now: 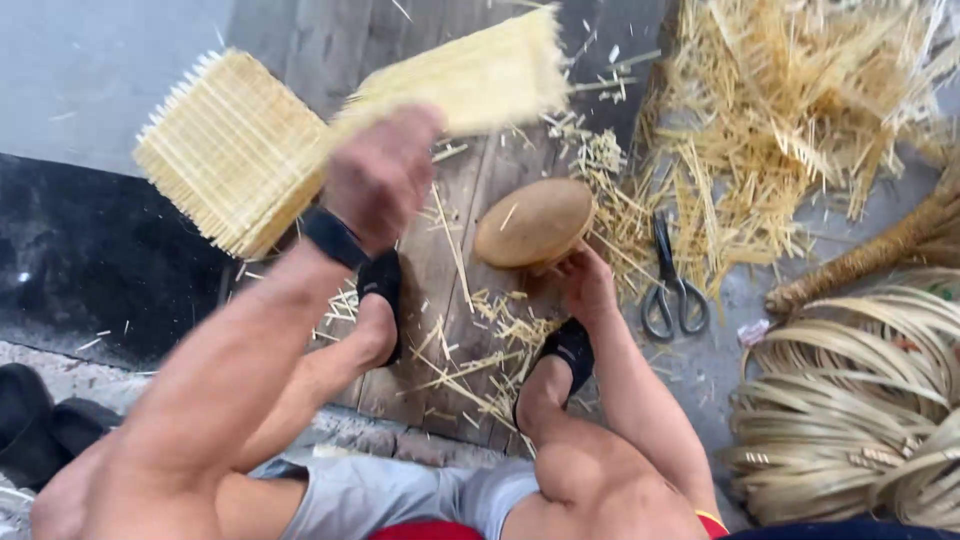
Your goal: The person sits on the floor and uses shears to trim the edges of a woven bamboo mat placed over a circular wooden mold. After trimming, the person removes the mold and sets the finished basket aside, then repeats the process with another mat.
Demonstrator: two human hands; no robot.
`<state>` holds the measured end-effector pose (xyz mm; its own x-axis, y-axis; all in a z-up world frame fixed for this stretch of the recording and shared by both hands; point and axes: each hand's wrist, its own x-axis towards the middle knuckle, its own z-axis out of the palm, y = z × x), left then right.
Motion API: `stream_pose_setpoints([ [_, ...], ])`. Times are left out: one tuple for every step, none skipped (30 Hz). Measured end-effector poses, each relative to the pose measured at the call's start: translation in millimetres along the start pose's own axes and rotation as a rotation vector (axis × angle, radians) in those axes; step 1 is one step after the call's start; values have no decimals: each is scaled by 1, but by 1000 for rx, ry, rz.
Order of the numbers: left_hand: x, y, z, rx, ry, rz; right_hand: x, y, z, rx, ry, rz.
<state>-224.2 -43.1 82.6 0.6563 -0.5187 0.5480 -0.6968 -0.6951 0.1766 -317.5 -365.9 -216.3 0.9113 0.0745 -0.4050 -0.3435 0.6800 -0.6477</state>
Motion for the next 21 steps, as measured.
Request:
stream_pose_setpoints([
  [-9,15,20,-28,-199,-9,-14,-5,-2,154,-68,5],
  [-27,39,40,-78,-52,175,-39,-14,-6,309,-136,7],
  [-41,56,60,10,-320,187,-47,-29,-5,456,-220,-7],
  [-57,72,81,-97,-105,216,-45,-41,0,426,-98,4],
  [-77,86,98,-136,-203,201,-59,-42,2,401,51,30],
  [-96,95,113,-173,-302,187,-70,-42,3,375,200,58],
  [-111,101,126,-204,-367,163,-73,-43,3,278,219,45],
  [-123,107,137,-235,-432,140,-75,-41,3,180,238,32],
  [-129,109,148,-266,-492,117,-76,-43,-1,78,256,16],
  [-130,110,157,-241,-456,118,-75,-46,-5,47,214,4],
  [-133,113,161,-227,-436,121,-79,-42,-7,25,187,-3],
  [-133,117,163,-212,-415,124,-83,-37,-11,2,160,-10],
  [-128,117,168,-245,-414,118,-81,-37,-15,-114,200,-28],
  [-122,116,172,-278,-415,112,-76,-36,-19,-230,241,-43],
  [-117,119,177,-319,-413,109,-79,-36,-27,-352,290,-57],
  [-116,118,178,-423,-397,-19,-84,-34,-34,-371,304,-54],
  [-112,110,184,-517,-375,-146,-78,-35,-39,-393,308,-60],
  [-109,103,195,-532,-263,-453,-74,-37,-44,-414,312,-66],
  [-113,95,203,-533,-160,-773,-75,-36,-47,-357,299,-52],
  [-107,72,222,-506,-110,-908,-75,-37,-49,-299,285,-40],
  [-102,51,240,-463,-61,-1052,-78,-36,-49,-238,266,-16],
])
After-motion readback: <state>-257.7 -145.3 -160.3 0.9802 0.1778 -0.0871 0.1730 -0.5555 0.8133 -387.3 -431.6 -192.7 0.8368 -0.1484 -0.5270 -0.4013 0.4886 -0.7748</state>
